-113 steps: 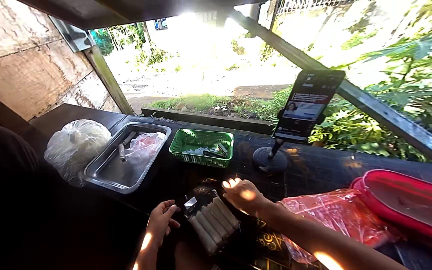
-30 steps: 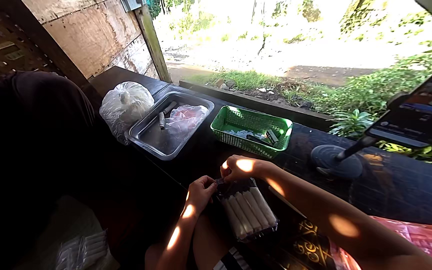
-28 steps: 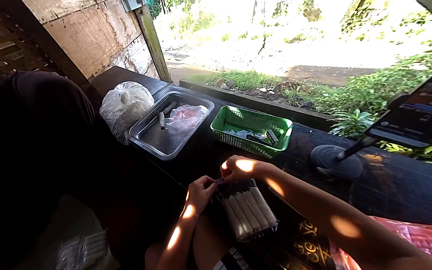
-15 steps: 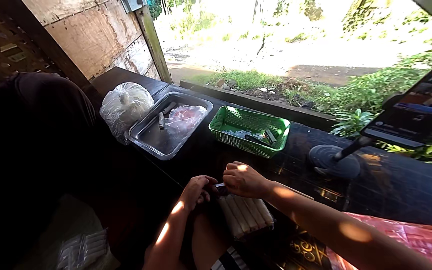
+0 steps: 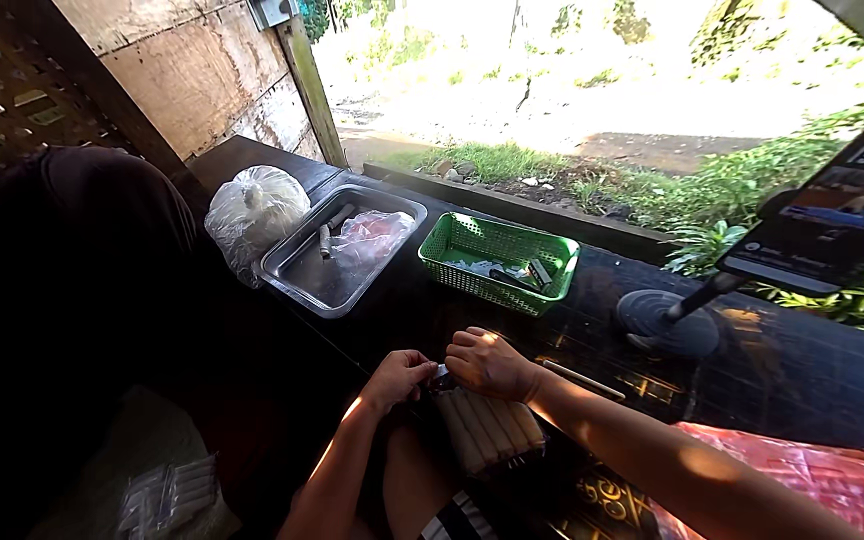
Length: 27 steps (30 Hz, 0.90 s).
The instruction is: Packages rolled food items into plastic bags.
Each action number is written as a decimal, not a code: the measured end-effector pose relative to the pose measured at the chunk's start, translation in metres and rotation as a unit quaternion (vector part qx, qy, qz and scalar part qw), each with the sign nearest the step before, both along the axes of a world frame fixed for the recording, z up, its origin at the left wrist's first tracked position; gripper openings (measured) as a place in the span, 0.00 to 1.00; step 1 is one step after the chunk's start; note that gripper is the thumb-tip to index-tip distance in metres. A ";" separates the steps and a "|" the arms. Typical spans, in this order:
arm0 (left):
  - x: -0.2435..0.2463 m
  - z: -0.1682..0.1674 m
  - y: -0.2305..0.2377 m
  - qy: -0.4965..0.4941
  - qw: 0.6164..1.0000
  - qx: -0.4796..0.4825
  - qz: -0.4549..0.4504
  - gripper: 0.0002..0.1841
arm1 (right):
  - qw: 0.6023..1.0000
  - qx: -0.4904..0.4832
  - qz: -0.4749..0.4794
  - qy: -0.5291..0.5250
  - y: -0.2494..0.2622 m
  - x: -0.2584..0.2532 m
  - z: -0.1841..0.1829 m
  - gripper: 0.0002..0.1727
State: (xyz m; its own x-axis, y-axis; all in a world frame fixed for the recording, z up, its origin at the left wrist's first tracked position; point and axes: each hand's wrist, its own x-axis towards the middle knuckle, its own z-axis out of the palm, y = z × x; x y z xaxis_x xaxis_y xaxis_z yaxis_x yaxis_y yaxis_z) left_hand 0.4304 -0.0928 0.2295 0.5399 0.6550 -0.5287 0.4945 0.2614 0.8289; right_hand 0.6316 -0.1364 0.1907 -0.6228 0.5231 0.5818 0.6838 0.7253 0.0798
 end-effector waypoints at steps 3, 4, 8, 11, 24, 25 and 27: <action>0.001 -0.002 0.000 0.006 1.000 0.018 -0.006 0.09 | 0.998 -0.054 -0.013 0.006 -0.002 0.003 0.006 0.12; 0.001 -0.003 0.000 0.008 1.000 0.025 -0.008 0.09 | 0.995 -0.092 -0.022 0.013 -0.003 0.006 0.009 0.09; 0.000 -0.006 -0.001 0.006 0.999 0.046 -0.008 0.10 | 0.972 -0.221 -0.072 0.037 -0.007 0.036 0.021 0.11; 0.000 -0.006 -0.002 0.008 0.999 0.051 -0.010 0.10 | 0.953 -0.279 -0.118 0.035 -0.013 0.054 0.027 0.11; -0.003 -0.008 -0.012 0.033 0.991 0.128 -0.025 0.12 | 0.817 -0.521 -0.186 0.160 -0.009 0.054 0.050 0.22; -0.003 -0.008 -0.012 0.033 0.990 0.134 -0.027 0.12 | 0.803 -0.549 -0.163 0.164 -0.006 0.053 0.048 0.23; -0.004 -0.008 -0.012 0.035 0.988 0.148 -0.031 0.12 | 0.793 -0.574 -0.136 0.149 0.000 0.051 0.048 0.19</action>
State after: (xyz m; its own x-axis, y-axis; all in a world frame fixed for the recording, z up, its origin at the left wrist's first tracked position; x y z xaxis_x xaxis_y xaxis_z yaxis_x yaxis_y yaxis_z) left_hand 0.4266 -0.1051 0.2216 0.5523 0.7534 -0.3569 0.5608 -0.0190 0.8277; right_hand 0.6824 -0.1367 0.2391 -0.3195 0.9064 -0.2765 0.6920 0.0238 -0.7215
